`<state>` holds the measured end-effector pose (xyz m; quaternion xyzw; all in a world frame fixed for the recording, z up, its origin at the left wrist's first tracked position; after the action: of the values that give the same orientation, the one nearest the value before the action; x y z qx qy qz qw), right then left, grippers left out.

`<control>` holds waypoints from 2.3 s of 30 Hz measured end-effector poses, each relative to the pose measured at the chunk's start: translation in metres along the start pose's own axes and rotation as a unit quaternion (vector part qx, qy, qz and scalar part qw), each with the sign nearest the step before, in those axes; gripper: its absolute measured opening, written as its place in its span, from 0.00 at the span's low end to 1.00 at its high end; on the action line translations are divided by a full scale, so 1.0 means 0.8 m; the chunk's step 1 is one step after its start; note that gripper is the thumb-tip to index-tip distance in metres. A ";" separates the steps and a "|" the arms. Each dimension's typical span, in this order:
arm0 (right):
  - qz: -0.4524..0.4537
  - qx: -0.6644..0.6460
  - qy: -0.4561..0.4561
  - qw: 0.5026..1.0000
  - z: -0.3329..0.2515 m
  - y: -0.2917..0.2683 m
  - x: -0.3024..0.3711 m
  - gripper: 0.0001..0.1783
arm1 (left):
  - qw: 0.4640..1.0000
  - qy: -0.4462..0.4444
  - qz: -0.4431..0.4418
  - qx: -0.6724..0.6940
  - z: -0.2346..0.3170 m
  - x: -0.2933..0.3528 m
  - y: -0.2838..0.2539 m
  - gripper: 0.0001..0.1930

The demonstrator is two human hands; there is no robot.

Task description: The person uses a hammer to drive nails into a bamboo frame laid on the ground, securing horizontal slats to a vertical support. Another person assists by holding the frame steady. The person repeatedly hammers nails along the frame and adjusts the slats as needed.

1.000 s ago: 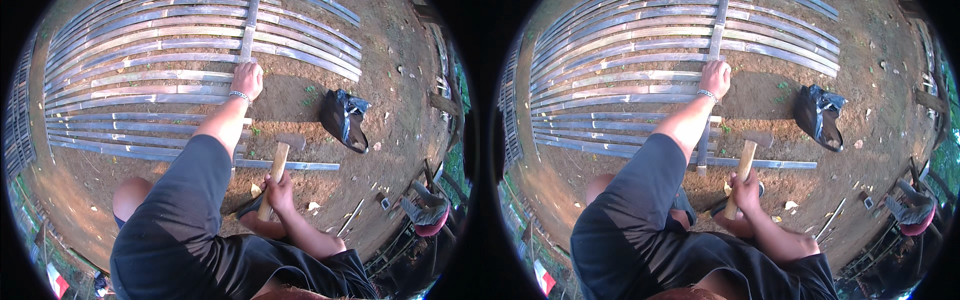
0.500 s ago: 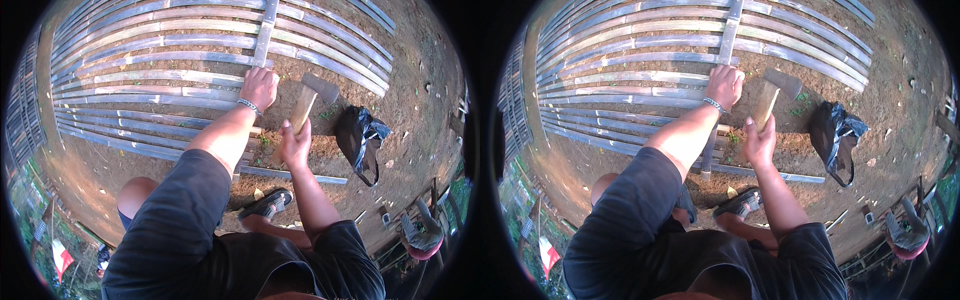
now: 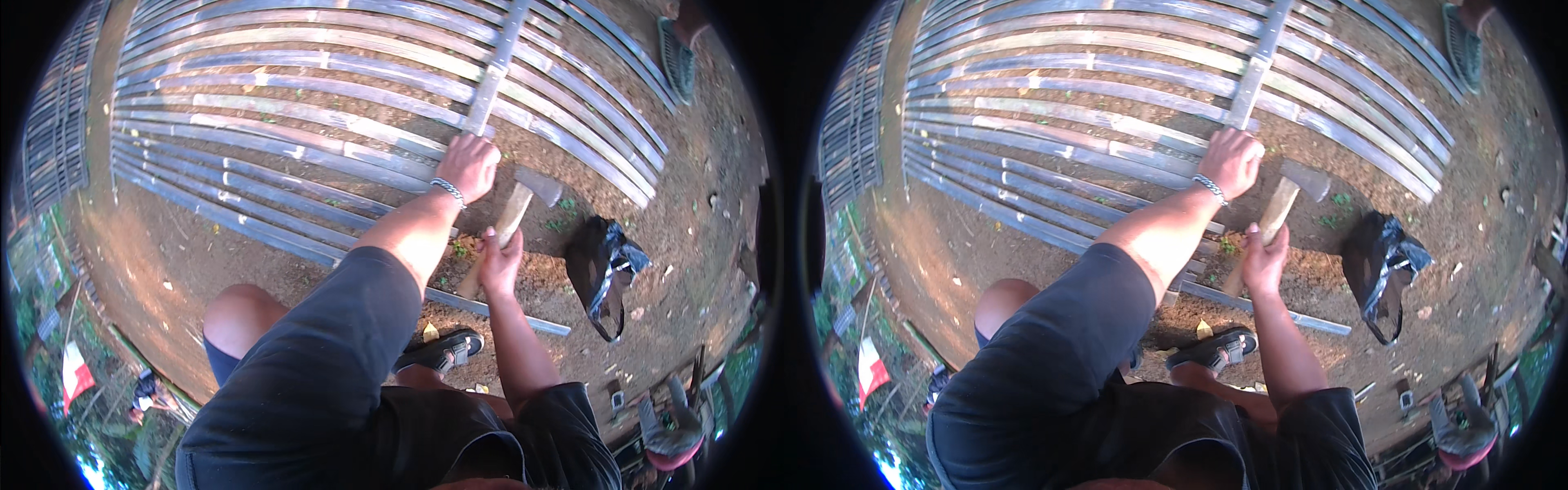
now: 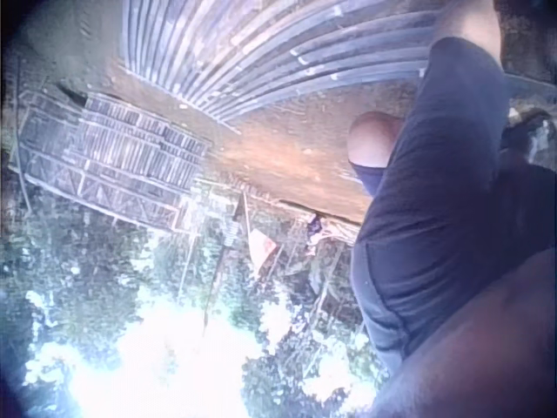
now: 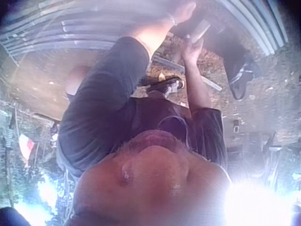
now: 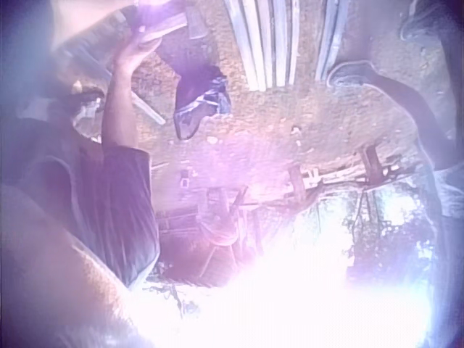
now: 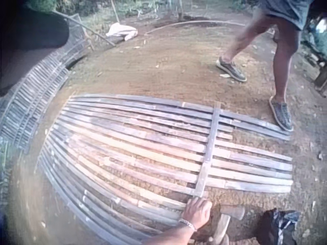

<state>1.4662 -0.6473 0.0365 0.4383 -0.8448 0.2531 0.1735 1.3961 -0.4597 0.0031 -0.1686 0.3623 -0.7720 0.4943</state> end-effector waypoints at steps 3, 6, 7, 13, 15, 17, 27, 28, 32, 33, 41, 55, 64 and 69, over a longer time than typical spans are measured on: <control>0.027 -0.015 0.010 0.999 0.022 -0.004 0.016 0.18 | 1.000 0.004 0.011 0.021 -0.002 -0.001 -0.002 0.03; 0.062 -0.027 0.013 0.998 0.050 -0.024 0.030 0.18 | 1.000 0.012 0.002 0.014 0.002 -0.004 0.001 0.03; 0.085 -0.032 0.011 0.996 0.052 -0.029 0.035 0.18 | 1.000 0.011 -0.003 0.013 0.001 -0.005 0.004 0.04; 0.149 0.209 0.008 0.966 0.060 -0.083 0.043 0.28 | 0.998 0.060 0.029 0.005 0.009 -0.007 0.008 0.05; 0.164 0.253 0.011 0.954 0.068 -0.092 0.045 0.30 | 0.996 0.089 0.029 -0.008 0.010 -0.007 0.014 0.03; 0.155 0.253 0.024 0.955 0.058 -0.095 0.051 0.33 | 0.993 0.103 0.050 0.007 0.001 -0.007 0.024 0.04; 0.011 0.287 -0.119 0.950 0.054 -0.085 0.170 0.26 | 0.984 0.149 0.039 -0.090 -0.009 -0.006 0.038 0.05; -0.034 0.277 -0.123 0.952 0.061 -0.090 0.190 0.24 | 0.983 0.151 0.032 -0.100 -0.003 -0.005 0.039 0.05; -0.055 0.353 -0.082 0.930 0.145 -0.192 0.288 0.17 | 0.980 0.160 0.028 -0.118 -0.015 -0.010 0.049 0.09; -0.050 0.363 0.000 0.931 0.164 -0.237 0.314 0.16 | 0.978 0.158 0.032 -0.132 -0.020 -0.017 0.045 0.09; 0.408 0.371 0.478 0.684 0.283 -0.456 0.751 0.07 | 0.972 0.119 0.016 -0.201 -0.053 -0.041 0.060 0.15; 0.057 -0.021 0.629 0.775 0.393 -0.184 0.916 0.42 | 0.962 0.137 -0.009 -0.235 -0.027 -0.044 0.052 0.16; 0.032 0.088 0.613 0.785 0.496 -0.142 0.918 0.41 | 0.961 0.109 0.009 -0.255 -0.058 -0.063 0.064 0.15; 0.067 0.105 0.641 0.757 0.521 -0.127 0.907 0.48 | 0.966 0.091 0.004 -0.242 -0.057 -0.065 0.061 0.14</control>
<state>1.1178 -1.4123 0.0996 0.1316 -0.5314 0.5729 0.6100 1.4225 -0.4081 -0.0581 -0.2104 0.5826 -0.6712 0.4071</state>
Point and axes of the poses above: each hand's wrist, its own x-axis away from the middle knuckle, its own y-axis out of the palm, z = x × y, the point moved 4 cm from there along -x, towards the middle knuckle, and after that the axes turned 8 degrees about -y, right-handed, at the moved point
